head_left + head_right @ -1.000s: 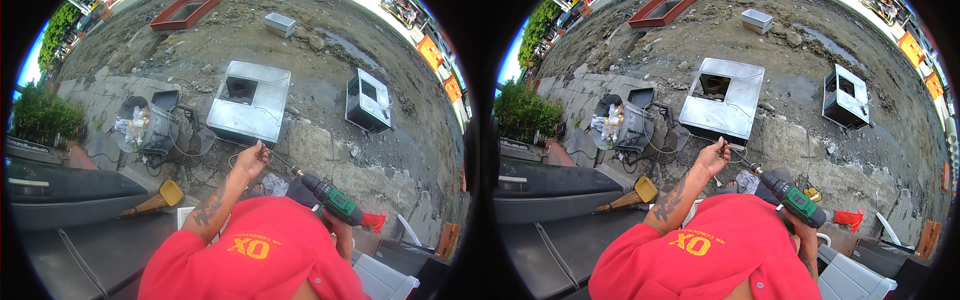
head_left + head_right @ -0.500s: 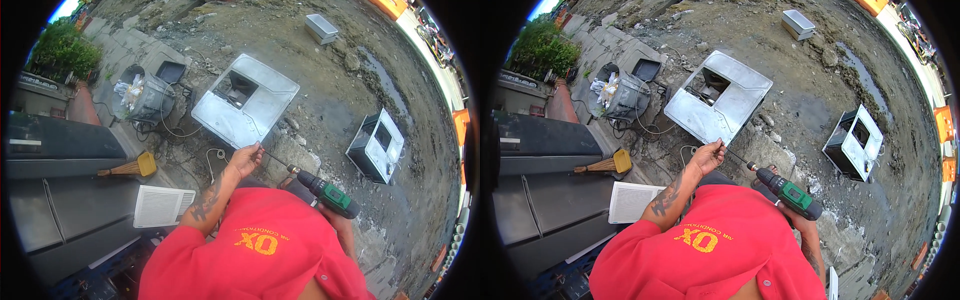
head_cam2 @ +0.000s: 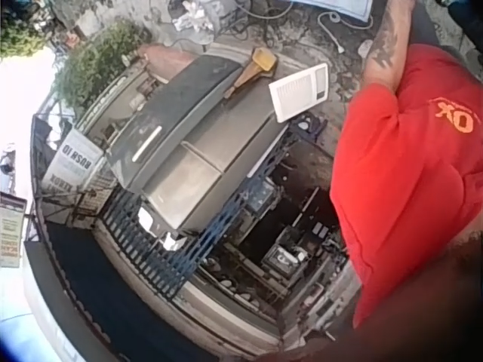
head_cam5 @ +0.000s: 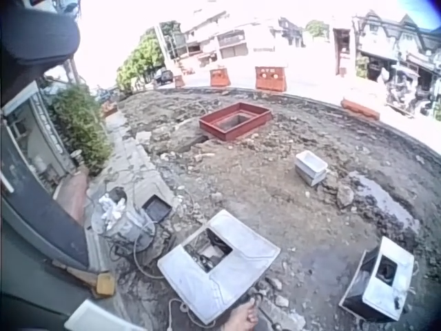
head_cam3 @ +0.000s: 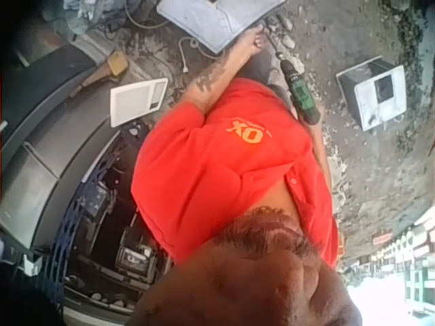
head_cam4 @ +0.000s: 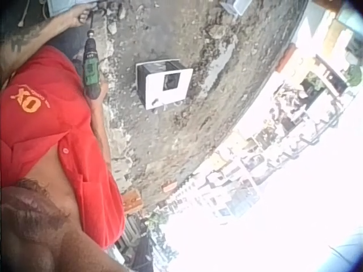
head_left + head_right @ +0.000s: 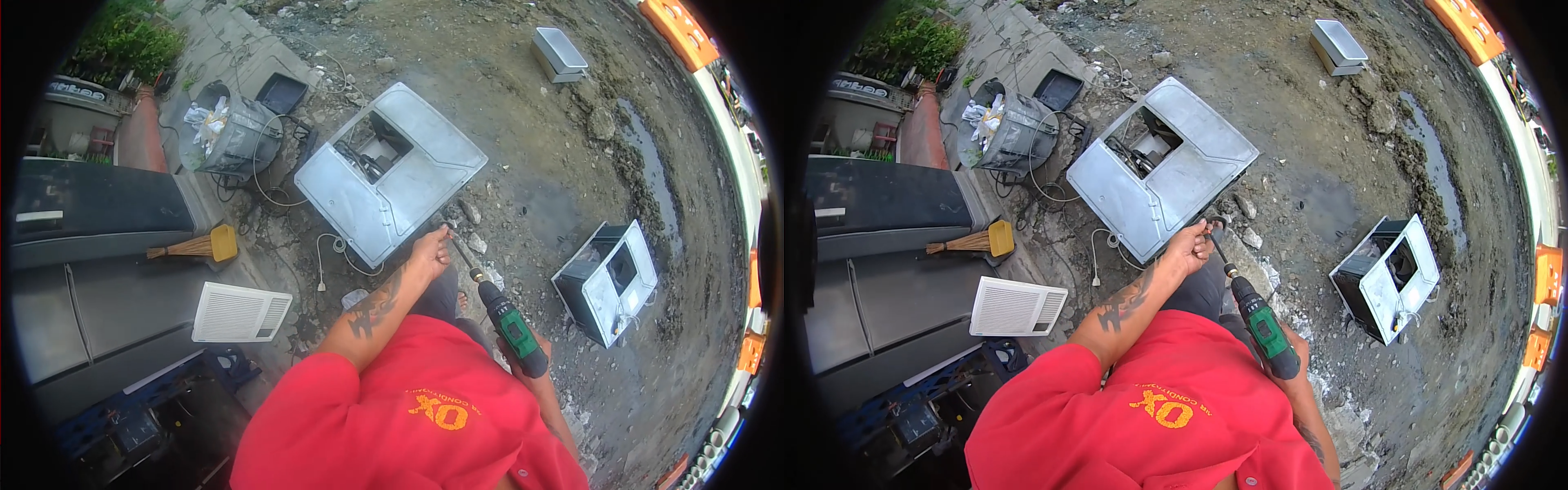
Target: Disassembling and reassembling an air conditioning unit.
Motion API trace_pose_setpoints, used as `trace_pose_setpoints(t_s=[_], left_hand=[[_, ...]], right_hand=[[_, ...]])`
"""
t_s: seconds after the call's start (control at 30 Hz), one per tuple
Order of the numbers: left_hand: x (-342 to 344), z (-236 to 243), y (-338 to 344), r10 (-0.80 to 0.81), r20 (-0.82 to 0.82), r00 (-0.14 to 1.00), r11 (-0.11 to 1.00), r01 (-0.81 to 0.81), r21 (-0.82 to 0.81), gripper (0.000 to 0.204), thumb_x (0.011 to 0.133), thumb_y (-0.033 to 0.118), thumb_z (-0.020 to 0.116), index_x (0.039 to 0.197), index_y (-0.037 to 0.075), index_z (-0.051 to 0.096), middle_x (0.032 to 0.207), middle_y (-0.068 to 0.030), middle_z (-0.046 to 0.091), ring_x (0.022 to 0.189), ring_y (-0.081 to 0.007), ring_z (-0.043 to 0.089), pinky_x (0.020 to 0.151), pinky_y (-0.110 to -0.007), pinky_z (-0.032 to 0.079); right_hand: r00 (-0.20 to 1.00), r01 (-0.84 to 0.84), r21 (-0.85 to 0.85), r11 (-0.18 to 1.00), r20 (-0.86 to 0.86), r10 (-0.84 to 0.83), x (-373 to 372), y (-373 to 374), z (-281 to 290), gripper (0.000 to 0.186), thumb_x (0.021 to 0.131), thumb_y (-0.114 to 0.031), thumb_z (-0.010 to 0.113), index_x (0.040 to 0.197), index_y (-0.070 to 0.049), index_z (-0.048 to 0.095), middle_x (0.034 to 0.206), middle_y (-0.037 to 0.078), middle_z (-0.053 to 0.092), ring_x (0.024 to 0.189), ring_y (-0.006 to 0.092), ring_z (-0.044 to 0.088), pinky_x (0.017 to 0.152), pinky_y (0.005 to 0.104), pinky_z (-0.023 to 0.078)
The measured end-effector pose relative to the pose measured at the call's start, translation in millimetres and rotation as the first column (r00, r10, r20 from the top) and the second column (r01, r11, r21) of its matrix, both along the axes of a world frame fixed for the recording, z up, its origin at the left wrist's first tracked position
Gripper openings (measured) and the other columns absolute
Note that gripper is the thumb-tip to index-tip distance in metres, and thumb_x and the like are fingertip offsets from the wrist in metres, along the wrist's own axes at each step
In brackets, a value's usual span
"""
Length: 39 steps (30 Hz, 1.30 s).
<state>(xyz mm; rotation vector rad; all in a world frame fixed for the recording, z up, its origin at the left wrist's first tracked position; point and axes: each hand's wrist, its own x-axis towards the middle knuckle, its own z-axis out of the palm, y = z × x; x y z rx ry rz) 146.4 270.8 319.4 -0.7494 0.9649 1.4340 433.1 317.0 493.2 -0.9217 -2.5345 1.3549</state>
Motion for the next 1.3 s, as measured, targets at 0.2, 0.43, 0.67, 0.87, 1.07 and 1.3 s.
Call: trace_pose_setpoints(t_s=[0.2, 0.43, 0.67, 0.87, 1.07, 1.3], left_hand=[[-28, -63, 61, 0.027, 0.040, 0.999, 0.999, -0.026, -0.023, 0.022, 0.097, 0.034, 0.061, 0.088, 0.014, 0.063, 0.054, 0.0095, 0.027, 0.044, -0.0055, 0.025, 0.043, -0.023, 0.023], [-113, -137, 109, -0.001, 0.080, 0.997, 0.999, -0.002, 0.035, 0.027, 0.097, 0.037, 0.061, 0.091, 0.011, 0.062, 0.058, 0.0098, 0.028, 0.047, -0.0041, 0.026, 0.045, -0.021, 0.024], [-226, -251, 114, -0.758, -0.644, 0.101, 0.651, 0.046, -0.758, 0.054, 0.087, 0.049, 0.066, 0.112, 0.001, 0.065, 0.083, -0.0109, 0.062, 0.083, -0.0271, 0.062, 0.076, -0.039, 0.049], [-293, -296, 135, -0.905, -0.374, -0.204, 0.301, 0.316, -0.900, 0.077, 0.077, 0.062, 0.069, 0.117, -0.004, 0.066, 0.119, -0.0247, 0.058, 0.115, -0.0351, 0.055, 0.098, -0.042, 0.045], [-290, -331, 128, -0.839, -0.526, -0.138, 0.447, 0.376, -0.812, 0.081, 0.073, 0.062, 0.073, 0.112, -0.009, 0.067, 0.113, -0.0260, 0.061, 0.112, -0.0355, 0.059, 0.096, -0.040, 0.047], [-298, -328, 133, -0.815, -0.579, -0.011, 0.525, 0.408, -0.747, 0.070, 0.068, 0.056, 0.080, 0.089, -0.010, 0.070, 0.086, -0.0259, 0.066, 0.088, -0.0344, 0.067, 0.081, -0.042, 0.051]], right_hand=[[0.997, 0.066, -0.014, 0.998, 0.048, -0.065, -46, 57, -62, 0.031, 0.079, -0.011, 0.075, 0.106, 0.002, 0.067, 0.090, 0.017, 0.070, 0.079, 0.0300, 0.070, 0.072, 0.0315, 0.053], [0.990, 0.064, -0.062, 0.996, 0.128, -0.056, -119, 128, -149, 0.036, 0.075, -0.009, 0.071, 0.106, 0.008, 0.065, 0.083, 0.020, 0.067, 0.076, 0.0338, 0.067, 0.079, 0.0387, 0.051], [0.998, 0.028, -0.020, 0.999, 0.048, -0.027, -201, 174, -207, 0.014, 0.077, -0.004, 0.073, 0.090, -0.001, 0.067, 0.082, 0.014, 0.065, 0.068, 0.0270, 0.064, 0.062, 0.0332, 0.050], [0.991, 0.038, -0.065, 0.997, 0.127, -0.030, -232, 192, -242, 0.016, 0.077, -0.001, 0.075, 0.090, -0.001, 0.067, 0.082, 0.012, 0.064, 0.069, 0.0264, 0.064, 0.062, 0.0334, 0.050], [0.978, -0.018, -0.005, 1.000, 0.208, 0.019, -246, 194, -256, 0.020, 0.079, -0.003, 0.077, 0.094, -0.001, 0.065, 0.084, 0.009, 0.065, 0.071, 0.0206, 0.062, 0.065, 0.0315, 0.049], [0.973, -0.004, 0.045, 0.999, 0.232, -0.006, -241, 189, -273, 0.016, 0.081, -0.009, 0.077, 0.089, -0.002, 0.065, 0.076, 0.009, 0.065, 0.066, 0.0242, 0.062, 0.061, 0.0342, 0.048]])
